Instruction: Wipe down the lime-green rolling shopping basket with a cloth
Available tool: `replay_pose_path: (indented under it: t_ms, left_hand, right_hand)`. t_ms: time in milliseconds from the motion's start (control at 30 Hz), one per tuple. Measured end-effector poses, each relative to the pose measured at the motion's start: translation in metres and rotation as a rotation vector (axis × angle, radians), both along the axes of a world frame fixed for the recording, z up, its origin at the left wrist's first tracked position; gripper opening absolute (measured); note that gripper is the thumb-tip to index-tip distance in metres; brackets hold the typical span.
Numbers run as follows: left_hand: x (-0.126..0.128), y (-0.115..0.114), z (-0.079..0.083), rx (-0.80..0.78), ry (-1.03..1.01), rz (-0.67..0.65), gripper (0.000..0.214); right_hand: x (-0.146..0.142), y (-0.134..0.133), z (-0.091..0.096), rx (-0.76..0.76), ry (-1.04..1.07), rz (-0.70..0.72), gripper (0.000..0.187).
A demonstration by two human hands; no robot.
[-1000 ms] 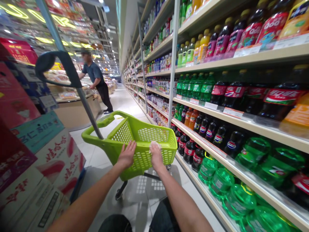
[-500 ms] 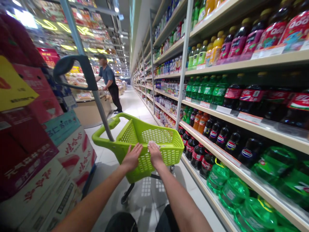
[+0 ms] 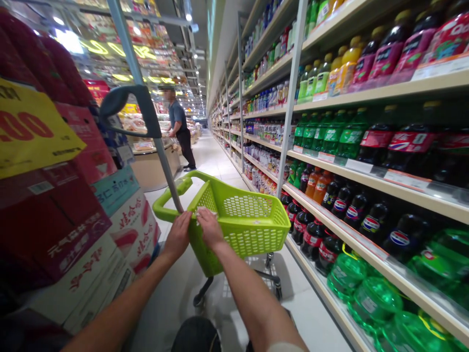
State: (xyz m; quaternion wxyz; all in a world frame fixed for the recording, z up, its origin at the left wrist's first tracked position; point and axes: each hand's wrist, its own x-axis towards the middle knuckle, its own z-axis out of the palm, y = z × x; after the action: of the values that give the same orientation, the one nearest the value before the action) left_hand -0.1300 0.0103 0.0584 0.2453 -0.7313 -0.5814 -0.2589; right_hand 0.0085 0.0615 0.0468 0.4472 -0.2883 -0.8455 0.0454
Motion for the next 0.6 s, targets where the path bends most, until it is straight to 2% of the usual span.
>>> replay_pose_path:
  t_ms: [67, 133, 200, 267, 333, 400, 433, 500, 600]
  left_hand:
    - [-0.006, -0.002, 0.000, 0.038, -0.024, -0.038, 0.060]
    - [-0.009, -0.005, 0.001, 0.072, -0.051, -0.027, 0.064]
    - [-0.010, -0.008, 0.004, 0.099, -0.080, 0.040, 0.066]
    - [-0.010, -0.008, 0.007, 0.110, -0.102, 0.141, 0.065]
    - [-0.012, -0.008, 0.010, 0.102, -0.109, 0.236, 0.063]
    - [-0.017, -0.009, 0.011, 0.074, -0.086, 0.280, 0.062]
    - [-0.020, -0.010, 0.010, 0.056, -0.063, 0.281, 0.062]
    - [-0.025, -0.014, 0.008, 0.025, -0.014, 0.262, 0.063]
    - [-0.026, -0.022, 0.003, 0.013, 0.000, 0.258, 0.067]
  right_hand:
    - [0.024, 0.000, -0.010, -0.019, 0.011, -0.034, 0.049]
    - [0.047, 0.001, -0.020, -0.062, 0.055, -0.132, 0.052]
    - [0.051, 0.001, -0.019, -0.091, 0.083, -0.204, 0.048]
    - [0.029, -0.002, -0.007, -0.067, 0.056, -0.171, 0.043]
    - [-0.005, -0.007, 0.008, 0.007, 0.005, -0.082, 0.039]
    - [-0.035, -0.014, 0.013, 0.079, -0.026, -0.029, 0.036]
    - [-0.043, -0.018, 0.008, 0.104, -0.047, -0.018, 0.035]
    - [-0.045, -0.027, -0.015, 0.117, -0.115, -0.005, 0.034]
    - [-0.022, -0.039, -0.059, 0.067, -0.252, 0.005, 0.030]
